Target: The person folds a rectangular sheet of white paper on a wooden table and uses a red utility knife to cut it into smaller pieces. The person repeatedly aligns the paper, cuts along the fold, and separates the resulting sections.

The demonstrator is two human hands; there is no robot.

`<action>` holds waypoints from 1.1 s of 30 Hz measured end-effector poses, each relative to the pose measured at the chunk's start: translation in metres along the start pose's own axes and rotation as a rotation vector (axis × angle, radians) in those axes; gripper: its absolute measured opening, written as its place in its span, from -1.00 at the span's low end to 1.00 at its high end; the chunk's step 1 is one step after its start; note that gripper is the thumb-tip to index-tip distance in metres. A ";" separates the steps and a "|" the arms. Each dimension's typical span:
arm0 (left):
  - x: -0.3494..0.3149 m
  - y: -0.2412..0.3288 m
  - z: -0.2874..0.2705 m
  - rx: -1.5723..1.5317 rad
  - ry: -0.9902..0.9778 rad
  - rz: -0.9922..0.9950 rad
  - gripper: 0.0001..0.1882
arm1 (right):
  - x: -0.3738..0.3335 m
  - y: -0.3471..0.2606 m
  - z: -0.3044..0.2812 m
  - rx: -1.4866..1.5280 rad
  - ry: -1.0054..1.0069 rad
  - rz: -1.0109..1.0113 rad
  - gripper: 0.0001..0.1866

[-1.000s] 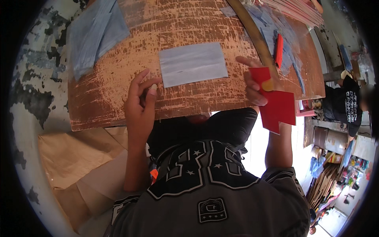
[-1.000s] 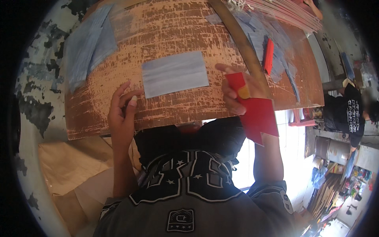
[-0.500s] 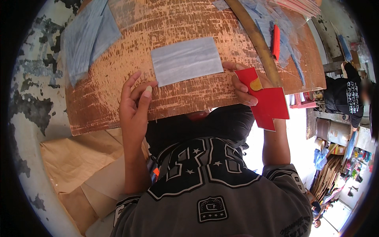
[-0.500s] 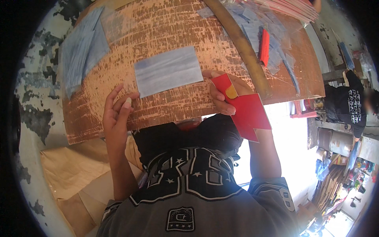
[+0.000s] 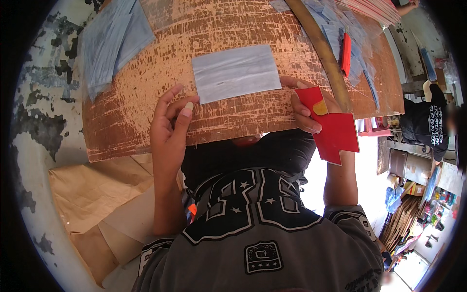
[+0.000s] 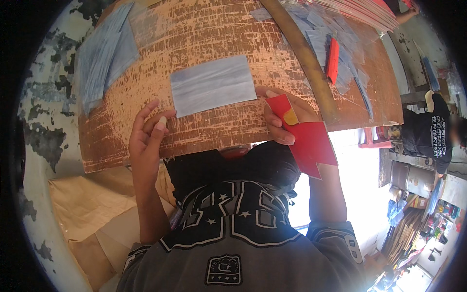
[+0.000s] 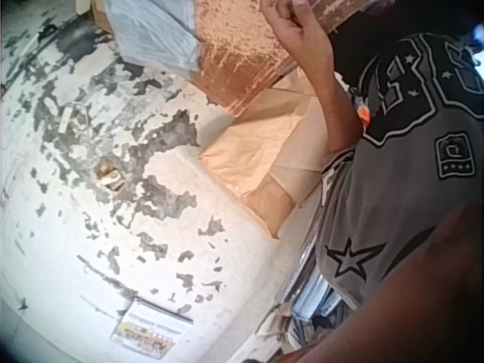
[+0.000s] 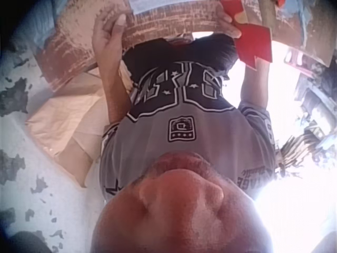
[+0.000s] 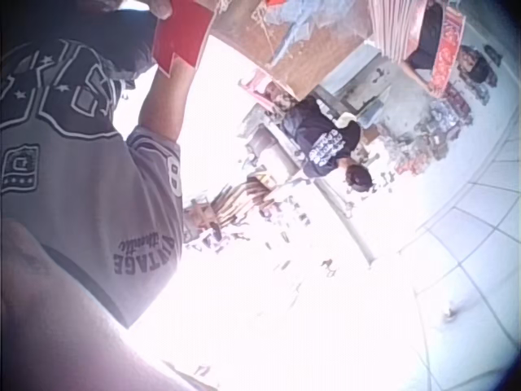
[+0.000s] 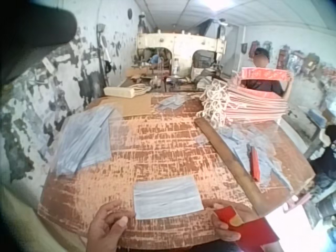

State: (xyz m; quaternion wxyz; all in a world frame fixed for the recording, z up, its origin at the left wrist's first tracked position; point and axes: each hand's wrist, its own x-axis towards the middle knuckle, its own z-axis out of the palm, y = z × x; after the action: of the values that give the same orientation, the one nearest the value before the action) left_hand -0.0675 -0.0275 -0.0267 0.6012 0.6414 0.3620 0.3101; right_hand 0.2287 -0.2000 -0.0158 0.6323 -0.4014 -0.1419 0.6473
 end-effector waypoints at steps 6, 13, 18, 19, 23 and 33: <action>-0.003 -0.003 0.006 0.503 0.108 0.303 -0.62 | -0.007 0.001 0.011 -0.231 0.113 -0.084 -0.40; -0.001 -0.010 0.009 0.699 0.001 0.503 -0.59 | -0.018 0.001 0.038 -0.533 0.317 -0.028 -0.44; -0.001 -0.011 0.009 0.696 -0.005 0.475 -0.62 | -0.019 0.003 0.036 -0.639 0.291 -0.017 -0.45; -0.001 -0.011 0.009 0.703 -0.003 0.485 -0.62 | -0.019 0.003 0.037 -0.646 0.299 -0.014 -0.45; -0.003 -0.007 0.009 0.739 -0.017 0.448 -0.67 | -0.019 0.004 0.032 -0.700 0.307 -0.011 -0.46; -0.001 -0.012 0.009 0.730 -0.010 0.472 -0.65 | -0.020 0.003 0.031 -0.743 0.306 0.030 -0.43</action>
State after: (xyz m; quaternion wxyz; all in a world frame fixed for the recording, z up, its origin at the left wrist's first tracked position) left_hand -0.0621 -0.0332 -0.0395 0.2495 0.8786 0.2882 0.2876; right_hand 0.2025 -0.2089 0.0091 0.4482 -0.6965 -0.2648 0.4939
